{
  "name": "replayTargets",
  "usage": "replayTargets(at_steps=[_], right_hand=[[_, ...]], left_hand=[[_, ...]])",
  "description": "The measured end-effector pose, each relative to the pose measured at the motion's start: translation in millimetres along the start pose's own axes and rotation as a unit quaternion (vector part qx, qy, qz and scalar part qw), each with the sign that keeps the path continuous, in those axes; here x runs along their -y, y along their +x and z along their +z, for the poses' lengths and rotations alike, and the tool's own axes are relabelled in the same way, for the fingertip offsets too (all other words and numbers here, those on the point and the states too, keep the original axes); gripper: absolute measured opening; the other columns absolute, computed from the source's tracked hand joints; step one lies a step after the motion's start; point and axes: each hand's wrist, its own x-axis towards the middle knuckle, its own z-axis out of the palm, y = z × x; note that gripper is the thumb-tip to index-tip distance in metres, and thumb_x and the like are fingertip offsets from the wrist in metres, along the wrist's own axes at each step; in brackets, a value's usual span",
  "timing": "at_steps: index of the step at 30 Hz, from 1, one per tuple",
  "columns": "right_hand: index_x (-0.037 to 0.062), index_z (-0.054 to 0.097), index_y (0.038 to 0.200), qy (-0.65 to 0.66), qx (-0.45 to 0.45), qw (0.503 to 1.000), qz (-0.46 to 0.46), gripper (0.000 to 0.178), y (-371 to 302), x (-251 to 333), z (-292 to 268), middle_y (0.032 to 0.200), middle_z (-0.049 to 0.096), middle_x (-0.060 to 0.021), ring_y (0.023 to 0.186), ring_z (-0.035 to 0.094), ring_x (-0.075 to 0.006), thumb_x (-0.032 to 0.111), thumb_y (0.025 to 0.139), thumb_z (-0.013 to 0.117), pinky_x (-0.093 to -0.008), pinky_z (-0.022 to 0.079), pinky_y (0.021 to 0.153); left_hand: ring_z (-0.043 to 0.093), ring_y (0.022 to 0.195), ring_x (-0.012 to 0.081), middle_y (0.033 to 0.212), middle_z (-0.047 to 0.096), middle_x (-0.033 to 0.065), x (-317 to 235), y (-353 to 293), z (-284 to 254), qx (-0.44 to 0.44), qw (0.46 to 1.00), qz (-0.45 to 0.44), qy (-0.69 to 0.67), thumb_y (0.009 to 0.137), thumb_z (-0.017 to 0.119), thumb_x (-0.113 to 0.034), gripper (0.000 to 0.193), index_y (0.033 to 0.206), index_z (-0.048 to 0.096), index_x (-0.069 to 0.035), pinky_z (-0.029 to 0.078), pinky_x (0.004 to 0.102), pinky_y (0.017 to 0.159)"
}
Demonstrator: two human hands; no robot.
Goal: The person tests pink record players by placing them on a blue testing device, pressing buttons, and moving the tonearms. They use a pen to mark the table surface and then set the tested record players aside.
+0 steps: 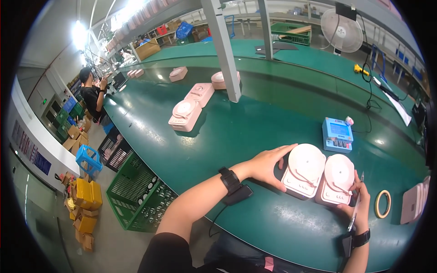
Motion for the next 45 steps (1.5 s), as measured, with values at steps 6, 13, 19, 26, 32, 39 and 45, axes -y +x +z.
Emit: replayTargets(at_steps=[6,13,19,26,32,39,45], right_hand=[[0.0044,0.046,0.087,0.003,-0.012,1.000,0.009,0.065,2,-1,1,0.138,0.042,-0.0279,0.131,0.042,-0.0301,0.029,0.049,0.092,-0.0379,0.046,0.093],[0.0041,0.047,0.085,-0.018,-0.015,1.000,0.002,0.061,1,-1,2,0.136,0.045,-0.0272,0.122,0.050,-0.0253,0.022,0.047,0.091,-0.0358,0.047,0.091],[0.0032,0.047,0.083,-0.037,-0.005,0.999,-0.009,0.059,2,-3,-3,0.134,0.047,-0.0278,0.116,0.055,-0.0220,0.019,0.047,0.091,-0.0331,0.047,0.089],[0.0025,0.048,0.082,-0.059,-0.007,0.998,-0.016,0.056,-3,-4,-7,0.132,0.048,-0.0294,0.105,0.059,-0.0160,0.018,0.048,0.090,-0.0306,0.048,0.086],[0.0024,0.048,0.082,-0.069,-0.015,0.997,-0.030,0.057,1,-2,-1,0.131,0.049,-0.0296,0.097,0.059,-0.0119,0.022,0.048,0.090,-0.0278,0.048,0.079],[0.0021,0.048,0.081,-0.071,-0.014,0.997,-0.036,0.058,1,-3,-2,0.129,0.049,-0.0313,0.092,0.059,-0.0093,0.025,0.048,0.090,-0.0269,0.047,0.076],[0.0017,0.048,0.080,-0.084,-0.013,0.996,-0.035,0.058,5,1,-2,0.128,0.049,-0.0322,0.103,0.061,-0.0159,0.027,0.049,0.090,-0.0268,0.047,0.076]], left_hand=[[0.054,0.082,0.0183,0.136,0.043,0.0121,2,0,-3,-0.001,1.000,0.003,0.004,0.047,0.089,-0.041,0.130,0.149,0.016,-0.007,0.047,0.0303,0.081],[0.054,0.082,0.0178,0.137,0.042,0.0121,5,0,-4,0.005,1.000,0.004,0.018,0.047,0.089,-0.041,0.130,0.149,0.016,-0.008,0.048,0.0299,0.078],[0.054,0.082,0.0170,0.135,0.043,0.0109,4,1,-4,0.002,1.000,0.000,0.009,0.047,0.090,-0.041,0.130,0.149,0.016,-0.007,0.049,0.0286,0.071],[0.054,0.083,0.0172,0.132,0.045,0.0108,1,1,-1,0.002,1.000,0.002,0.005,0.047,0.090,-0.040,0.129,0.149,0.017,-0.006,0.048,0.0290,0.074],[0.054,0.083,0.0172,0.132,0.045,0.0111,3,0,-5,0.003,1.000,-0.006,0.012,0.048,0.090,-0.040,0.128,0.148,0.018,-0.006,0.047,0.0297,0.079],[0.054,0.083,0.0174,0.132,0.045,0.0109,3,-1,-3,0.004,1.000,-0.001,0.001,0.048,0.090,-0.040,0.128,0.148,0.018,-0.006,0.047,0.0294,0.078],[0.054,0.084,0.0175,0.132,0.045,0.0107,1,2,-5,0.013,1.000,-0.012,0.002,0.048,0.090,-0.040,0.128,0.148,0.018,-0.006,0.048,0.0293,0.076]])
